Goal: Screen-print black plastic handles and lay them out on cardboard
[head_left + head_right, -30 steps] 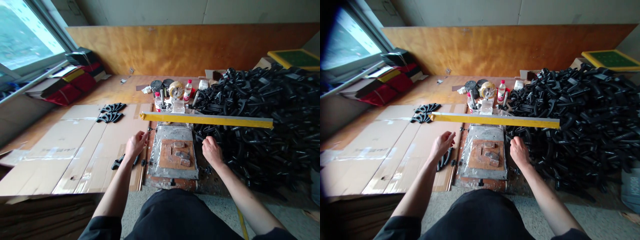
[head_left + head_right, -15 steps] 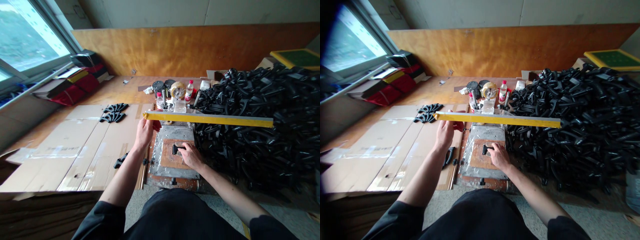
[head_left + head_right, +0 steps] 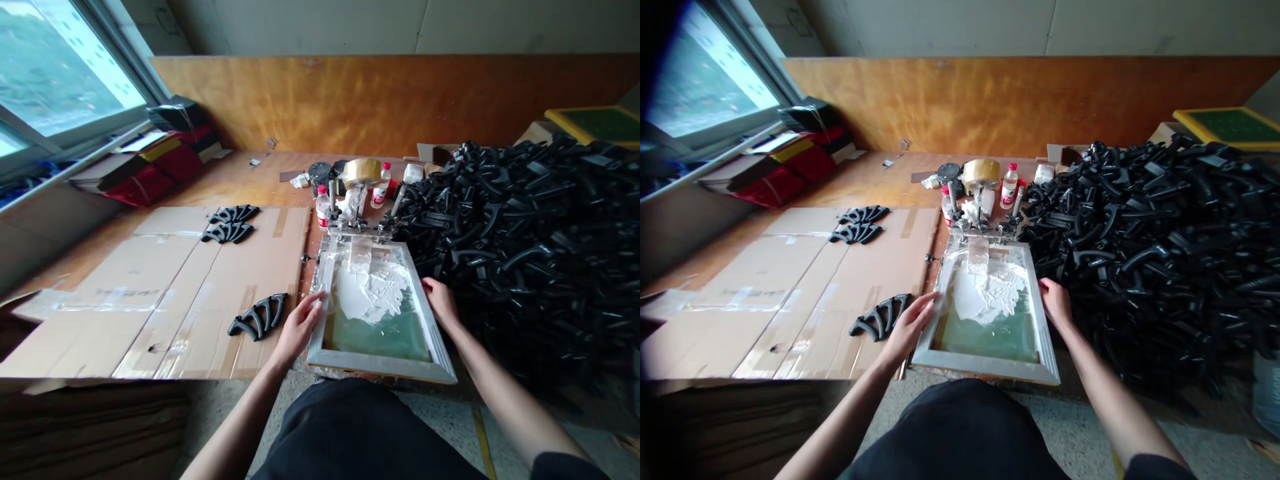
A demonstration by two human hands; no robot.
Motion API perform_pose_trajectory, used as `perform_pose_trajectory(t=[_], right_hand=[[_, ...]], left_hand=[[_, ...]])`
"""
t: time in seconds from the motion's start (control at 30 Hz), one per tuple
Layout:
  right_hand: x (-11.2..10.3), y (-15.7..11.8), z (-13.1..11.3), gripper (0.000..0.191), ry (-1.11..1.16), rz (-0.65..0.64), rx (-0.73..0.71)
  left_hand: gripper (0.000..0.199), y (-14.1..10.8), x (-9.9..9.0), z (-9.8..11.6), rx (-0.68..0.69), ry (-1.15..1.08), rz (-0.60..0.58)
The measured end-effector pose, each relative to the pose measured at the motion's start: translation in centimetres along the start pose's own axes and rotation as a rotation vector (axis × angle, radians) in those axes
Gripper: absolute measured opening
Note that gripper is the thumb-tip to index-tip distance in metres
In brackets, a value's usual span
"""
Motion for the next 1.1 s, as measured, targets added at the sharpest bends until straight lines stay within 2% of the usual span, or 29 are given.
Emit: perform_pose_trajectory(t=[0.03,0.1,0.13,0.2,0.3,0.37,0.47,0.53,0.7,0.8,0.87,0.93,1.0,1.1], right_hand=[[-0.9,0.7,0.0,0.022,-0.022,0.05,0.031],[-2.0,2.0,-2.1,0.02,-0.085,0.165,-0.003],[-2.2,2.6,-3.9,0.02,-0.112,0.217,-0.062],[-1.6,3.8,-8.4,0.035,-0.157,0.25,-0.228],[0.6,5.6,-13.9,0.055,-0.246,0.109,-0.375],[2.5,6.5,-15.3,0.045,-0.314,-0.057,-0.347],[4.8,5.8,-15.1,0.018,-0.396,-0.262,-0.297],[5.7,3.8,-14.8,0.007,-0.458,-0.317,-0.385],[5.7,-2.1,-15.0,0.018,-0.526,-0.426,-0.787],[5.0,-2.1,-15.4,0.014,-0.451,-0.492,-0.838],[4.9,-1.0,-15.5,0.011,-0.387,-0.463,-0.765],[5.3,-0.5,-15.3,0.011,-0.37,-0.362,-0.709],[6.0,-1.4,-15.0,0.016,-0.396,-0.282,-0.736],[6.8,-3.3,-14.2,0.018,-0.412,-0.296,-0.823]], left_hand=[[0.065,0.2,0.2,-1.5,-0.021,0.007,-0.002],[0.069,0.8,0.4,-4.1,-0.054,0.051,0.008],[0.069,1.2,0.5,-5.1,-0.063,0.086,0.014],[0.065,1.9,0.6,-6.7,-0.068,0.162,0.022],[0.062,2.6,0.6,-7.9,-0.086,0.251,0.032],[0.061,2.8,0.5,-8.3,-0.101,0.285,0.035],[0.059,2.8,0.5,-8.5,-0.098,0.314,0.032],[0.057,2.9,0.4,-8.6,-0.091,0.324,0.039],[0.056,2.9,0.4,-8.8,-0.079,0.312,0.044],[0.057,2.8,0.3,-8.6,-0.08,0.29,0.054],[0.056,2.7,0.3,-8.3,-0.086,0.272,0.059],[0.057,2.6,0.3,-8.1,-0.095,0.258,0.056],[0.058,2.6,0.4,-7.8,-0.106,0.242,0.052],[0.058,2.5,0.4,-7.5,-0.119,0.208,0.059]])
Point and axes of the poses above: each hand's wrist, its own y-axis towards the middle knuckle, its own x-axis out of the palm, z = x × y, the point moved 5 cm from there along y, towards the middle knuckle, and after that the axes turned 10 degrees about -z, right-handed, at the moved point
